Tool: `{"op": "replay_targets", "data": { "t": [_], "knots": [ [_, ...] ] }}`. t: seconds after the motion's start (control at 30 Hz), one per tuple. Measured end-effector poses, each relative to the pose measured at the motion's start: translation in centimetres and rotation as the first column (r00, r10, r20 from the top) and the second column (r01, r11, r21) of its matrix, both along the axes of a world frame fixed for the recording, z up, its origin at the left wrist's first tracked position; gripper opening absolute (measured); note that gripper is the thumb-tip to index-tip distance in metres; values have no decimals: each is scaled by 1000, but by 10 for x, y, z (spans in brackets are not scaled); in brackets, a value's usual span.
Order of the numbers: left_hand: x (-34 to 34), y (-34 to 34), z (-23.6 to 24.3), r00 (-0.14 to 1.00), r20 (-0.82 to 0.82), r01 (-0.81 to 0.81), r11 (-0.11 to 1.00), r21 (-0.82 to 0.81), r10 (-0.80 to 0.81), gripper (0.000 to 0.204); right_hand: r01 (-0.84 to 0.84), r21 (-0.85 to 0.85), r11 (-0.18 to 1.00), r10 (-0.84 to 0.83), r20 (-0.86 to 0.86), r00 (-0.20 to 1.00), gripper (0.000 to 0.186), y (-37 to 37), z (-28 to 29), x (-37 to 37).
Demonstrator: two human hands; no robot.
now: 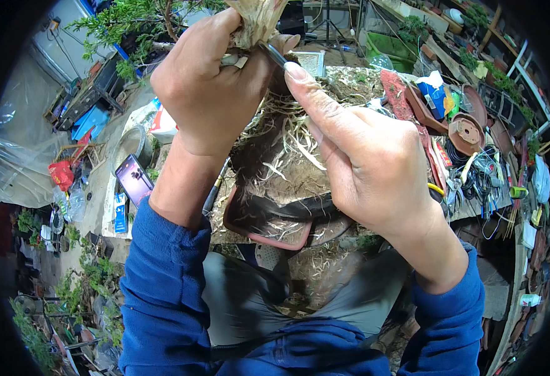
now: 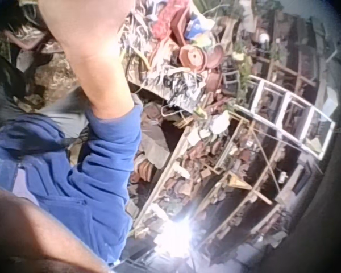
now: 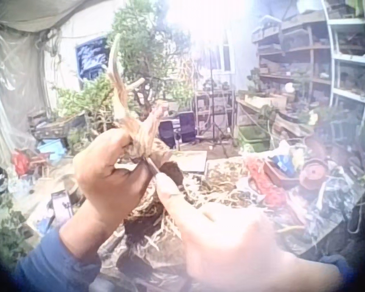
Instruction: The person uses a curved carving knife to remove bark and shape a small branch held in the left hand. Wood shavings accumulate on the work surface as the person repeatedly scrapes and refines the branch's surface.
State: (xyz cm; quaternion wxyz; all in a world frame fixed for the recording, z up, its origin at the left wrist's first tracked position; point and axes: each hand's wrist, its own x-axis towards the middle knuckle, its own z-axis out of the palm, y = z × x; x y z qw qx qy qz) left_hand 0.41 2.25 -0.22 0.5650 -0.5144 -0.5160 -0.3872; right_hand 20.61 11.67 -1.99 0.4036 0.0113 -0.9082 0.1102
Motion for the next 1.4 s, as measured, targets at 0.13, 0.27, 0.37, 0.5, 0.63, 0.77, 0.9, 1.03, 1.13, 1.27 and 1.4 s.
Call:
{"op": "replay_targets", "data": {
  "t": [0.13,0.27,0.37,0.5,0.63,0.77,0.9,1.03,1.13,1.27,1.4],
  "knots": [
    [0,-3,4,1000,8,1,1000,-24,-1,33,21,18,1000,-23,122,992,57,-9,19,6],
    [-2,-4,5,997,-74,-22,1000,-10,22,37,61,9,998,-61,242,968,54,-15,39,14],
    [-4,-1,5,994,-62,91,996,-14,-92,39,-92,-131,987,104,87,991,49,-16,44,5],
    [-4,3,6,978,-78,190,981,-26,-192,40,-35,-173,984,69,194,979,44,-15,48,11],
    [-2,4,5,982,-127,138,990,-8,-138,44,47,-125,991,-13,260,966,44,-19,45,19],
    [0,5,3,972,-172,159,987,-5,-157,53,65,-149,987,-25,254,967,43,-17,34,19],
    [1,11,-1,979,-165,124,992,-2,-122,69,52,-185,981,-12,213,977,43,-12,21,23],
    [6,15,-7,989,-131,66,998,-8,-66,84,43,-249,967,6,194,981,43,-5,9,27],
    [9,14,-10,995,-64,71,996,-53,-75,91,-31,-489,872,104,122,987,45,0,5,25],
    [9,12,-9,996,-64,55,995,-84,-60,86,-179,-804,567,77,-165,983,68,2,10,0],
    [10,12,-8,991,47,129,987,-93,-125,58,-193,-751,631,103,-165,981,88,3,25,-41]
  ]
}}
